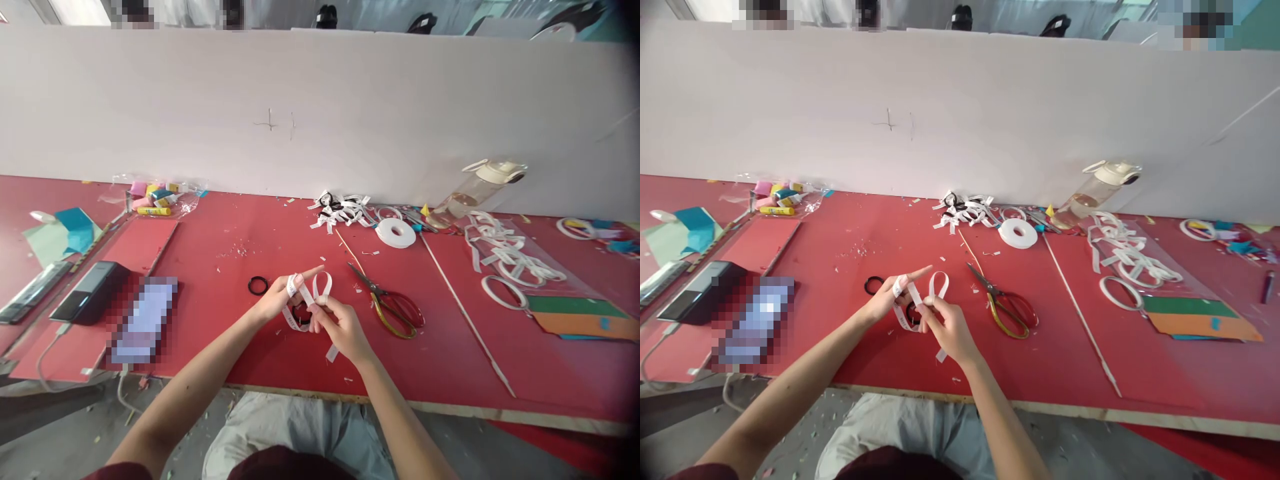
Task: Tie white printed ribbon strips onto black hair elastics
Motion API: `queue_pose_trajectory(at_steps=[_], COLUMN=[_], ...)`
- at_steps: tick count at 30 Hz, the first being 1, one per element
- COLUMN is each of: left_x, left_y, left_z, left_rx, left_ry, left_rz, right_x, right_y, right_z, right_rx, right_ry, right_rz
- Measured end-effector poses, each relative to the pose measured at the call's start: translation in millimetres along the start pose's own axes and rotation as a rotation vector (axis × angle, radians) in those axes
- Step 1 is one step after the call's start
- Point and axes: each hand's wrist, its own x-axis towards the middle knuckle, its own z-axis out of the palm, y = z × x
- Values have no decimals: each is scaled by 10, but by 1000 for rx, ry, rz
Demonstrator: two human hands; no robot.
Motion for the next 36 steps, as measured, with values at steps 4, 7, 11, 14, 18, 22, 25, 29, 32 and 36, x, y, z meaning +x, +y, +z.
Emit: queue_pose_trajectory(at_steps=[4,7,11,14,18,22,25,29,32,36], left_x=[9,9,-21,-48,-67,-71,-77,-95,-98,-74], left_y=[-43,-87,-110,-119,-130,-108,-79,-62,-60,-60], left_z=[7,4,28,50,57,79,123,172,183,170], left_rx=[-73,-167,-272,-263,-285,-285,-277,-281,-297,-443], left_ry=[44,7,-50,-144,-234,-242,-289,-418,-481,-475], left_rz=[30,74,71,42,44,15,-80,-116,-148,-157], right_x=[-17,-22,-33,-39,-61,-101,-101,-37,11,2], right_y=[25,64,133,226,360,298,131,-7,4,54], right_z=[1,-86,-252,-374,-491,-423,-243,-24,48,77], right_rx=[-41,-188,-409,-540,-681,-655,-530,-322,-207,-159], right_ry=[67,162,268,340,463,424,326,66,17,78], right_rz=[0,2,24,66,141,-54,-173,-158,-156,-57])
